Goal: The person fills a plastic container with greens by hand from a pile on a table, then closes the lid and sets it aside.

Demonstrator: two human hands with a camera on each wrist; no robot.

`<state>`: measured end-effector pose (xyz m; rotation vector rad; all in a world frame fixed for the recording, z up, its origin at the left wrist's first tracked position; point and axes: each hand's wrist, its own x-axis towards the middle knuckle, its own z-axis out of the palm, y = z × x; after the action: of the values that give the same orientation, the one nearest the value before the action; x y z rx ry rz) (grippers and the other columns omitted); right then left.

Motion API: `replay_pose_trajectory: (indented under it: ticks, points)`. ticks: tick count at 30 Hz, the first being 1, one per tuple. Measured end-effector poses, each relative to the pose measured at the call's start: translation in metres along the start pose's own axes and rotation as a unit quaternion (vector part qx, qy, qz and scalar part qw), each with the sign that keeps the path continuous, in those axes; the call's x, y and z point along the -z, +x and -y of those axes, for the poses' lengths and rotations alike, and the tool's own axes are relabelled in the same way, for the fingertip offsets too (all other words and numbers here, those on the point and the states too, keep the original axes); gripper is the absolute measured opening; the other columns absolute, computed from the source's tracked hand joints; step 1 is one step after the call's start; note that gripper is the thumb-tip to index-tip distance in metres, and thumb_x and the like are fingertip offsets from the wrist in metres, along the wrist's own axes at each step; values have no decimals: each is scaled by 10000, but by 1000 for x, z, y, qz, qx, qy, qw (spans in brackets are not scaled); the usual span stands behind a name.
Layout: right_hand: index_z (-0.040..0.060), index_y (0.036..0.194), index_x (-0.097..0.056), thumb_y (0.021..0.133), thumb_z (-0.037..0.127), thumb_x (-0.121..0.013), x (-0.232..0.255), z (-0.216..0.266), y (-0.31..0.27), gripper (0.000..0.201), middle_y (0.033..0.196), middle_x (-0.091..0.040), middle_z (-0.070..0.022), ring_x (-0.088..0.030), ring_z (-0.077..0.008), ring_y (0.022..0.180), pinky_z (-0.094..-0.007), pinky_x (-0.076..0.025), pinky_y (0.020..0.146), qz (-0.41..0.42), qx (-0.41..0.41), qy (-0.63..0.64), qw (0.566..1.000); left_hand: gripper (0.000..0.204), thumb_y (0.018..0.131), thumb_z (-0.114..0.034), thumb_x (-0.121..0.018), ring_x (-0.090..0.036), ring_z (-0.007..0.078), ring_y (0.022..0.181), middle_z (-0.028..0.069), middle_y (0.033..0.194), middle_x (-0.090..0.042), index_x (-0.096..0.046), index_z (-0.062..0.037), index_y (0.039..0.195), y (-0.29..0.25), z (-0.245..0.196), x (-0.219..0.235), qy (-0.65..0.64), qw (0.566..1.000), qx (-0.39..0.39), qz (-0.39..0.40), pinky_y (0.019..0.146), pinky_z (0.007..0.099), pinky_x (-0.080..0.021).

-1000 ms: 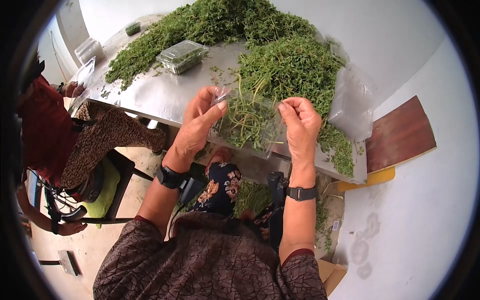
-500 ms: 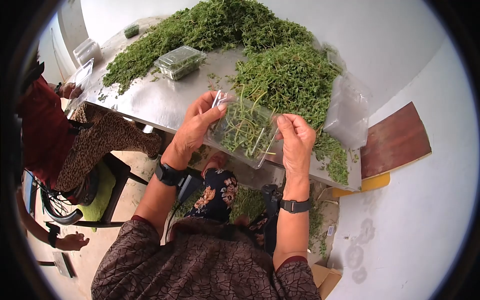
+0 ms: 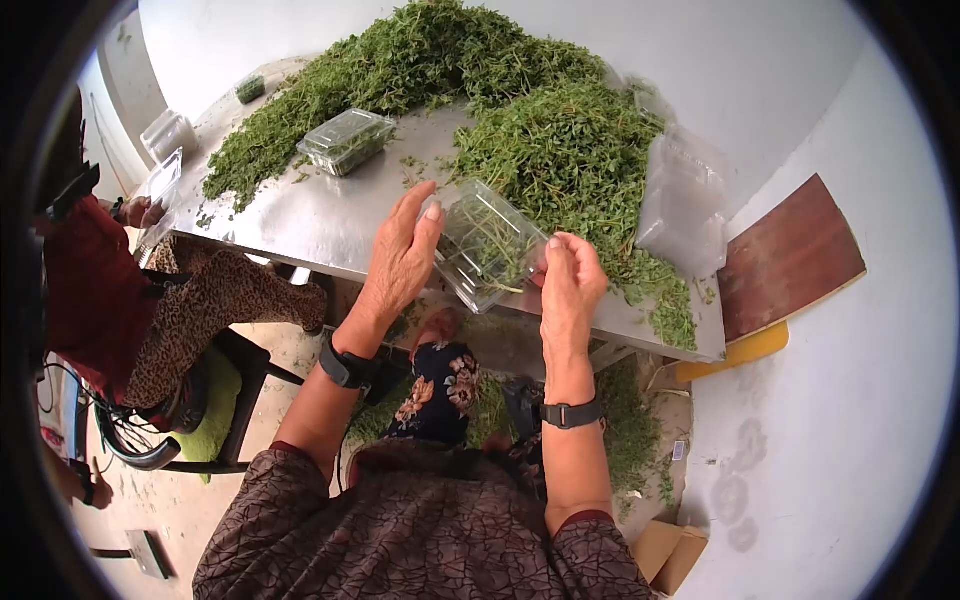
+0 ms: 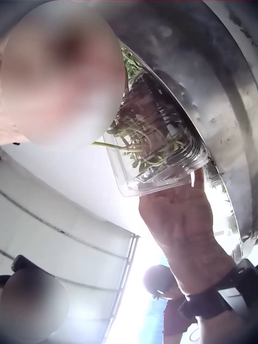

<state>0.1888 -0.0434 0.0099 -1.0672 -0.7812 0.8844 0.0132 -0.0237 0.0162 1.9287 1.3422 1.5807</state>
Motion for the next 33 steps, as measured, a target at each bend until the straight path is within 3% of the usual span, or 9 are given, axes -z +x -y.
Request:
replay_pose_trajectory:
  ticks: [3, 5, 7, 10, 13, 20, 27, 30, 33]
  points:
    - [-18, 959, -620, 867, 168, -576, 10, -1, -2, 212, 754, -587, -7, -509, -65, 652, -228, -447, 599, 3, 40, -39, 998, 421, 917, -268, -450, -421, 403, 1174, 297, 1238, -436, -458, 50, 1193, -5, 8, -5, 3, 999, -6, -53, 985, 404, -335]
    - [-19, 1053, -606, 875, 195, -572, 17, -2, -5, 280, 847, -610, -7, -522, -71, 701, -235, -443, 659, 74, 85, -149, 982, 448, 932, -280, -426, -342, 412, 1232, 303, 1300, -356, -401, 47, 1238, -6, 11, -6, -33, 998, 13, -48, 1021, 415, -286]
    - [-26, 1054, -610, 875, 207, -570, 13, 1, -13, 296, 984, -619, -71, -564, -133, 847, -263, -464, 722, 77, 145, -127, 978, 449, 935, -281, -422, -346, 410, 1227, 297, 1307, -345, -396, 48, 1239, -8, 17, -11, -26, 998, 9, -56, 1017, 413, -291]
    - [-9, 1081, -604, 868, 187, -566, 16, 11, -18, 292, 1191, -535, -189, -498, -291, 1098, -378, -425, 894, 73, 303, -268, 912, 447, 938, -285, -414, -345, 408, 1225, 282, 1329, -314, -392, 44, 1241, -9, 13, -12, -33, 996, 13, -78, 1013, 410, -296]
    - [11, 1089, -606, 858, 177, -580, 13, 20, -26, 286, 1174, -545, -183, -507, -300, 1081, -386, -417, 901, 74, 344, -287, 891, 431, 960, -292, -385, -365, 324, 1229, 185, 1384, -280, -394, -2, 1280, -14, 10, -9, -33, 994, 20, -99, 995, 363, -316]
    - [7, 1071, -606, 832, 139, -601, 10, 12, -35, 273, 1141, -560, -182, -511, -309, 1069, -391, -419, 897, 85, 277, -256, 922, 603, 884, -289, -512, -283, 414, 1266, 276, 1392, -218, -286, 10, 1357, -33, -6, -1, 94, 985, -81, -117, 1033, 443, -256]
    - [-25, 1041, -592, 765, 136, -634, 4, 0, -40, 323, 1168, -525, -206, -496, -354, 1041, -444, -393, 901, 33, 365, -414, 833, 797, 842, -377, -570, -193, 444, 1311, 330, 1407, -126, -170, 48, 1385, -64, -12, -7, 38, 994, -65, -77, 1045, 458, -244]
    - [-19, 1038, -593, 739, 133, -643, 2, 1, -43, 339, 1179, -515, -203, -481, -358, 1044, -450, -381, 906, 30, 380, -455, 805, 967, 755, -477, -639, -98, 476, 1329, 342, 1426, 1, -130, 37, 1397, -68, -12, -9, 57, 988, -138, -25, 1061, 482, -196]
    - [-17, 1014, -604, 727, 118, -641, 0, 1, -44, 319, 1155, -534, -193, -475, -351, 1045, -450, -374, 908, 33, 389, -469, 793, 939, 755, -396, -660, -77, 479, 1333, 348, 1424, 9, -130, 37, 1398, -69, -17, -5, 86, 984, -159, 0, 1061, 496, -184]
